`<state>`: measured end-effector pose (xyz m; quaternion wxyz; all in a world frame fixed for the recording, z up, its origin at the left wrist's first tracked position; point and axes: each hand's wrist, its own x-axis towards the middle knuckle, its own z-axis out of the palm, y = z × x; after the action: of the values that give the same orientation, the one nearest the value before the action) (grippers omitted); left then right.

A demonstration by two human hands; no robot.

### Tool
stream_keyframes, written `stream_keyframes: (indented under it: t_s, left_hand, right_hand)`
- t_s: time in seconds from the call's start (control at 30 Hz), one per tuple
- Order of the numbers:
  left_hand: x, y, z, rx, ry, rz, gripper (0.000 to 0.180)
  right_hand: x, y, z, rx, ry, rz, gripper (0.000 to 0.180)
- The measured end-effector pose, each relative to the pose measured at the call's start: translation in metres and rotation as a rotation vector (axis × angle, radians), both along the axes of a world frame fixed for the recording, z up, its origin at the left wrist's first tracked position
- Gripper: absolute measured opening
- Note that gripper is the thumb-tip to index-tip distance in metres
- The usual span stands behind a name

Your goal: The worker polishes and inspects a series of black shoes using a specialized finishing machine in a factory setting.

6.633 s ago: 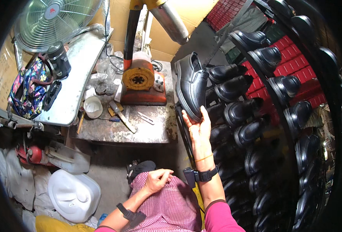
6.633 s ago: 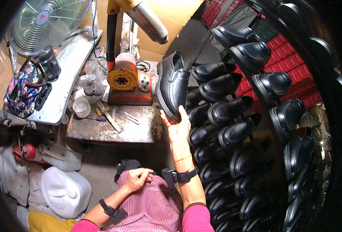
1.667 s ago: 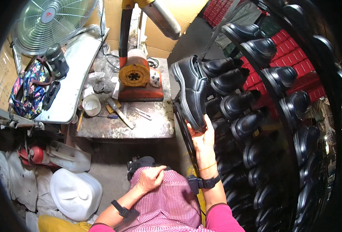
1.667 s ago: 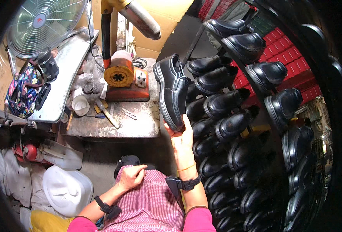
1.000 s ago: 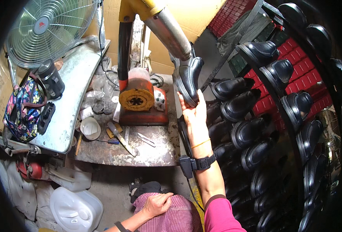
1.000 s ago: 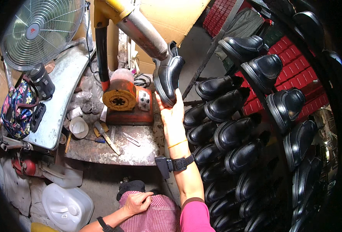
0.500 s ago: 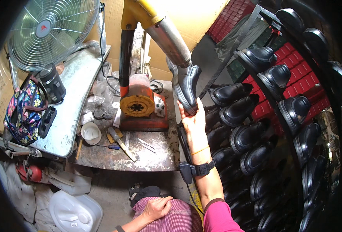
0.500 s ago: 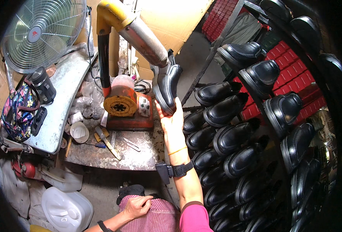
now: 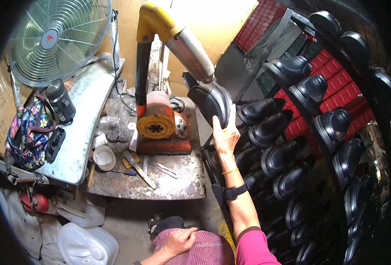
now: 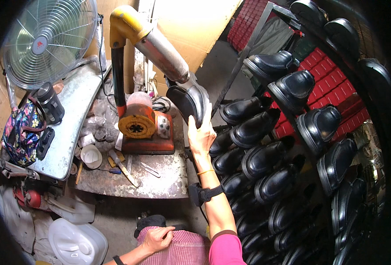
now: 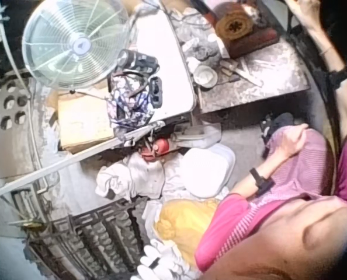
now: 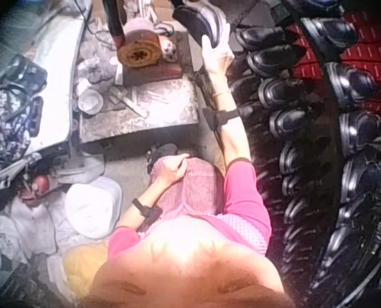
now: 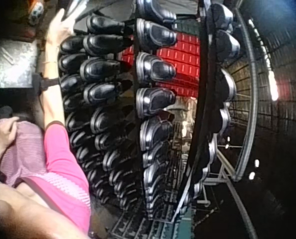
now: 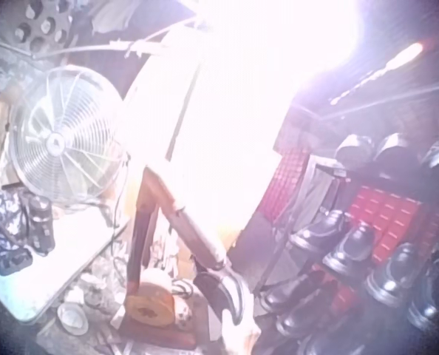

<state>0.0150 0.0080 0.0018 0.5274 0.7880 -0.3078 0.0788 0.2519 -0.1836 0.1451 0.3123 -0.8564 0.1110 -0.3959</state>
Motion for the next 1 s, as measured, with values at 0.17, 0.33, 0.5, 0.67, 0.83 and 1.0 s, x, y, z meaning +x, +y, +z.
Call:
stream_keyframes:
  t_s: [0.17,0.33,0.5,0.67,0.83,1.0]
  left_hand:
    - [-0.004,0.0,0.001,-0.003,0.02,0.004,0.013]
    - [-0.007,0.003,0.001,-0.061,0.045,0.029,0.013]
    - [-0.007,0.005,0.005,-0.033,0.01,0.026,0.012]
    - [-0.011,0.007,0.006,-0.045,0.006,0.038,0.012]
    - [-0.012,0.006,0.004,-0.049,0.011,0.035,0.013]
    - [-0.017,0.006,0.007,-0.001,-0.017,0.029,0.013]
  right_hand:
    - [0.0,-0.009,0.003,-0.105,-0.15,-0.114,0.066]
    - [-0.031,-0.005,0.007,-0.041,-0.152,-0.086,0.064]
    - [-0.038,-0.004,0.014,-0.008,-0.192,-0.068,0.064]
    - [-0.031,-0.002,0.01,-0.023,-0.158,-0.113,0.063]
    - [-0.02,0.005,0.013,0.014,-0.136,-0.089,0.064]
    - [-0.005,0.01,0.018,0.069,-0.021,-0.042,0.067]
